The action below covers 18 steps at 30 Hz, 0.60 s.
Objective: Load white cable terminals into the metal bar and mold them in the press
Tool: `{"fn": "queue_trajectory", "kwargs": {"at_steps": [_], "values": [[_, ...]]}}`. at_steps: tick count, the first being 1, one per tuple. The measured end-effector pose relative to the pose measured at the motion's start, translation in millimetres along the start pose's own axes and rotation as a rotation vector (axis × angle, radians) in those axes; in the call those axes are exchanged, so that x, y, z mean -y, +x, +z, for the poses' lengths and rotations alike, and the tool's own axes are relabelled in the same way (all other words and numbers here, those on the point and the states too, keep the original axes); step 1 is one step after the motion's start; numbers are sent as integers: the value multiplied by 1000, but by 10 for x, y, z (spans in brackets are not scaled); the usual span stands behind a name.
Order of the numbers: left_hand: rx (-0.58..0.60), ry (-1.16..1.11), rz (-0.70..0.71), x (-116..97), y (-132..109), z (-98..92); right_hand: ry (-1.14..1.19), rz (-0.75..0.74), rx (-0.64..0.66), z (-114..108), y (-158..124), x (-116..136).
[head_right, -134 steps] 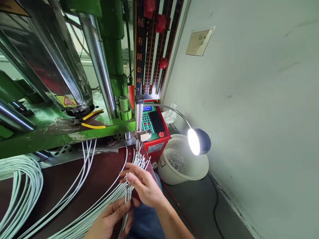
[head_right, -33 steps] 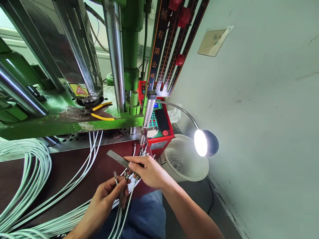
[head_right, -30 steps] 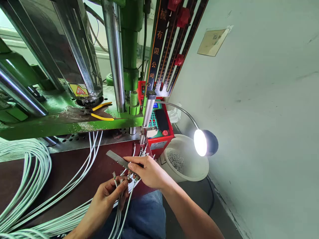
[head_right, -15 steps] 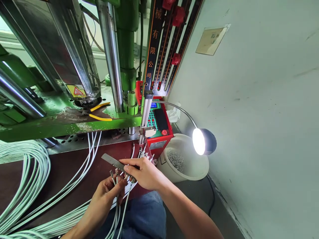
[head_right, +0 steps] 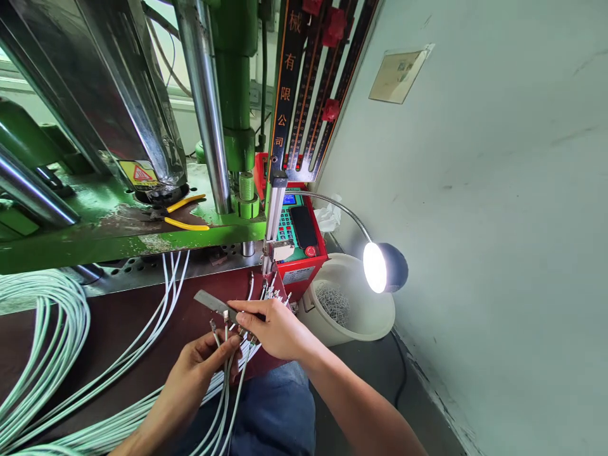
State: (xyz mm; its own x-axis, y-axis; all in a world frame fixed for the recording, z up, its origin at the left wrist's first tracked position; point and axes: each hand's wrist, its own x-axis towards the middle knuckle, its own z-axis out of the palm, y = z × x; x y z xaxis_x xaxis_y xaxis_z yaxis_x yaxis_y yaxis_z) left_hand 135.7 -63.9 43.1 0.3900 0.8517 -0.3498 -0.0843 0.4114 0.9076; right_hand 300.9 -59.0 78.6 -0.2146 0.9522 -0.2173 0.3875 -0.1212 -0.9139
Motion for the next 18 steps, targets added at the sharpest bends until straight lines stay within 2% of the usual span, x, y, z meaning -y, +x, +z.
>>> {"fn": "queue_trajectory", "kwargs": {"at_steps": [4,8,13,18], "values": [[-105,-73,54,-67,13,-118,-32,-11,-31,-62,15,-34],[-123,-117,54,-112,-12,-138,-1,-12,-24,-96,26,-75],[-57,-62,0,-35,-67,-89,30,-1,-20,-129,26,-105],[-30,-10,23,-26,-76,-82,-5,-7,-20,-128,18,-75]]}}
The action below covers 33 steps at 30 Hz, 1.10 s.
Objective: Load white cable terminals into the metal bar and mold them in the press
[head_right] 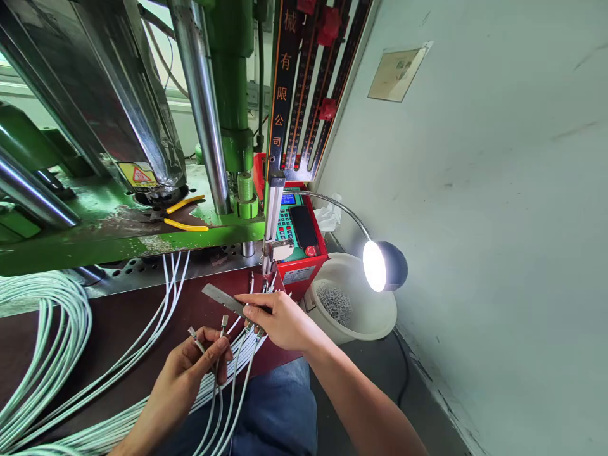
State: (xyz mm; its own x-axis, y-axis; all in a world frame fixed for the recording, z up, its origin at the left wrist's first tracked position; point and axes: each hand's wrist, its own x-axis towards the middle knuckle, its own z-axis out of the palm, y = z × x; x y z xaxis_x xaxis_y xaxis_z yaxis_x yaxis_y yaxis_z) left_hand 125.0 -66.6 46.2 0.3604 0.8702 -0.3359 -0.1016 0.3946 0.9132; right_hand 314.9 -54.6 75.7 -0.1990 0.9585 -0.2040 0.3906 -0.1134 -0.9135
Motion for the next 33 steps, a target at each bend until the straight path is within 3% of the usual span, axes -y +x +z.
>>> {"fn": "queue_trajectory", "kwargs": {"at_steps": [9,19,25,33], "values": [[115,-76,-63,-19,21,-52,9,-29,8,49,-4,99],[58,-192,-156,-75,-24,10,8,-3,81,94,20,80],[20,-197,-165,-84,-17,21,-76,11,49,116,23,82],[59,-178,-207,-96,51,-13,-72,-39,83,67,24,117]]}}
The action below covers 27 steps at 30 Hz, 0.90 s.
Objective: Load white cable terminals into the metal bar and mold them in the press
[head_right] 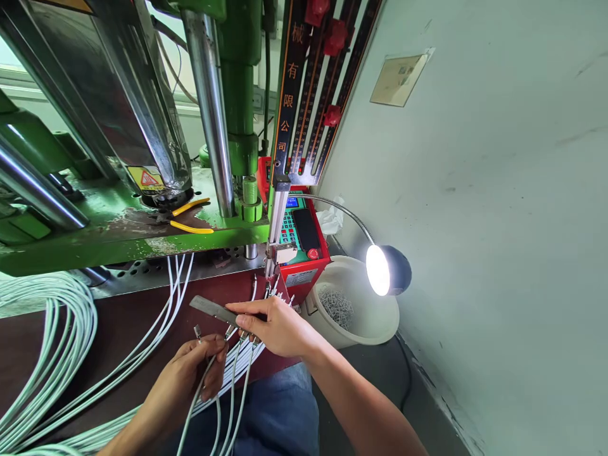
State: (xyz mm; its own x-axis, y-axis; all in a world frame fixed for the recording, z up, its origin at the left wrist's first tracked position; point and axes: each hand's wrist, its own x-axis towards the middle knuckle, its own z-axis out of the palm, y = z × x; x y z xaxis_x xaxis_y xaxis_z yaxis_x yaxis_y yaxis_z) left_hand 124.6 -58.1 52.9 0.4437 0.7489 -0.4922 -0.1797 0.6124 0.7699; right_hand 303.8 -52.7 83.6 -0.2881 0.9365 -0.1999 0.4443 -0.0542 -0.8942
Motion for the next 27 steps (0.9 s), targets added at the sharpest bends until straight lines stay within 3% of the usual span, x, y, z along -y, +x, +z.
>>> {"fn": "queue_trajectory", "kwargs": {"at_steps": [11,20,24,27], "values": [[-11,-39,1,18,-33,17,-15,30,-16,92,-3,-69],[72,36,106,10,-29,-4,184,8,27,16,20,-102],[0,-50,171,47,-36,-94,152,5,1,-25,-2,-71],[-28,10,199,79,-31,-156,121,10,0,-59,-7,-77]]}}
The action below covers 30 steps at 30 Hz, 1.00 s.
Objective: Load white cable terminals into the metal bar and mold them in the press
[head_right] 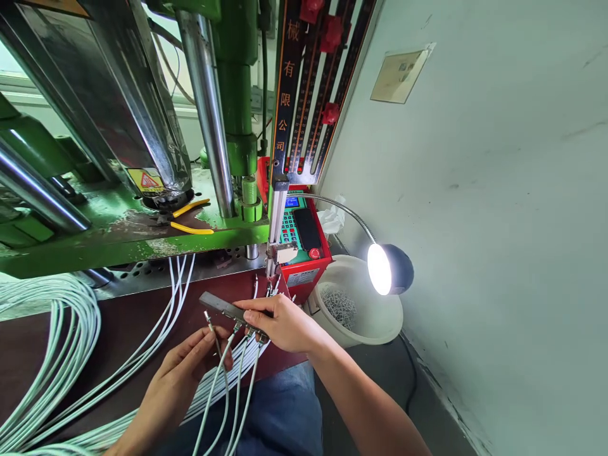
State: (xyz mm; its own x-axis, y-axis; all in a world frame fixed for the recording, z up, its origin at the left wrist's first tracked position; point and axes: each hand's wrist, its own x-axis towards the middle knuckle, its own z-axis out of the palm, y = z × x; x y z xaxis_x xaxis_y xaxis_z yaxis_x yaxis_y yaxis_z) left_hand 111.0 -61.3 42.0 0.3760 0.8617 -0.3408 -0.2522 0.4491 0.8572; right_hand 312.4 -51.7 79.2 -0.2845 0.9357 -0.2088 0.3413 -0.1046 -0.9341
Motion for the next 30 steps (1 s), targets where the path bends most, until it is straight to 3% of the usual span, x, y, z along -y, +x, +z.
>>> {"fn": "queue_trajectory", "kwargs": {"at_steps": [9,19,25,30], "values": [[-13,226,67,-63,-33,38,1,-7,-7,-25,-1,-31],[-124,487,104,-96,-26,-10,-46,11,-32,-30,-49,26],[-87,528,127,-41,17,-65,-61,15,-33,-16,-28,22],[-118,505,80,-114,-13,-24,-87,24,-28,-20,-15,33]]}}
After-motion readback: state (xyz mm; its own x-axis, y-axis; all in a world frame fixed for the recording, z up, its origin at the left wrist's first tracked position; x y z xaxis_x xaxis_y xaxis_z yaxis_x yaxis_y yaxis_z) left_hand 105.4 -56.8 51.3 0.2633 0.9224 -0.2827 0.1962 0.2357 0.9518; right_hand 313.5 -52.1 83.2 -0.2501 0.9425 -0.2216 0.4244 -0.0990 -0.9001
